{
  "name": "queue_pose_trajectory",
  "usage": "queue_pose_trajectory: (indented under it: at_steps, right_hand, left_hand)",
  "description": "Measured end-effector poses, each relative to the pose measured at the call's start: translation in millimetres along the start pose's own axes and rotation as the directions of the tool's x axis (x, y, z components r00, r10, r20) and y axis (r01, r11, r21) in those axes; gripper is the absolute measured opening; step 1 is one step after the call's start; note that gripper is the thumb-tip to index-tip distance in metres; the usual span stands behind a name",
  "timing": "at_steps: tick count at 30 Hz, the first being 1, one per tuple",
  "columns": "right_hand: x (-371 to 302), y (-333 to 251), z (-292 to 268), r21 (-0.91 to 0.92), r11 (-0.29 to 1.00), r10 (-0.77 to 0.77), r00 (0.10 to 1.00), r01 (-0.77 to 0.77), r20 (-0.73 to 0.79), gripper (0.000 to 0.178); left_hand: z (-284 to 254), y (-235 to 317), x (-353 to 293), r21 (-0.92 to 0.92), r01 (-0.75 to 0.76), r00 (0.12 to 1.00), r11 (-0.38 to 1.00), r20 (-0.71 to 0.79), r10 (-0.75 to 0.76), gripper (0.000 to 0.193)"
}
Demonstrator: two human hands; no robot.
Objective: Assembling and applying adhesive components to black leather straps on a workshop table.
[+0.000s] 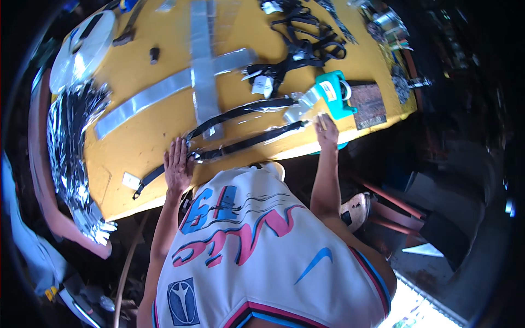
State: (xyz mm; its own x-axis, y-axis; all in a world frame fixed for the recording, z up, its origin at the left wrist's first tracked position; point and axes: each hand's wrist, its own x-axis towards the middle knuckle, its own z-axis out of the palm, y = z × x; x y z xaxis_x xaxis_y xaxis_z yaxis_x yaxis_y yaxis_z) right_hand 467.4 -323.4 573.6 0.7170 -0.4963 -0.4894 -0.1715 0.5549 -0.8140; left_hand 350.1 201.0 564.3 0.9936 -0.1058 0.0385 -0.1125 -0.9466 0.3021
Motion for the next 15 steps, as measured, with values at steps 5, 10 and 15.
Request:
queue_pose_trajectory:
  at_steps: [5, 10, 15]
  right_hand:
    - [11, -25, -30, -0.348, 0.897, -0.301, 0.953, 0.271, -0.032, 0.049]
    - [10, -25, -27, -0.831, 0.552, -0.584, 0.746, 0.075, -0.321, 0.029]
    - [-60, 78, 78, -0.725, 0.323, -0.530, 0.751, 0.608, 0.394, 0.029]
  left_hand:
    - [-2, 3, 2, -0.036, 0.032, 0.998, 0.999, 0.059, -0.030, 0.066]
    - [-8, 0, 0, -0.265, 0.038, 0.999, 0.964, -0.024, -0.046, 0.064]
    - [-13, -27, -20, -0.307, 0.005, 0.942, 0.952, -0.318, -0.108, 0.052]
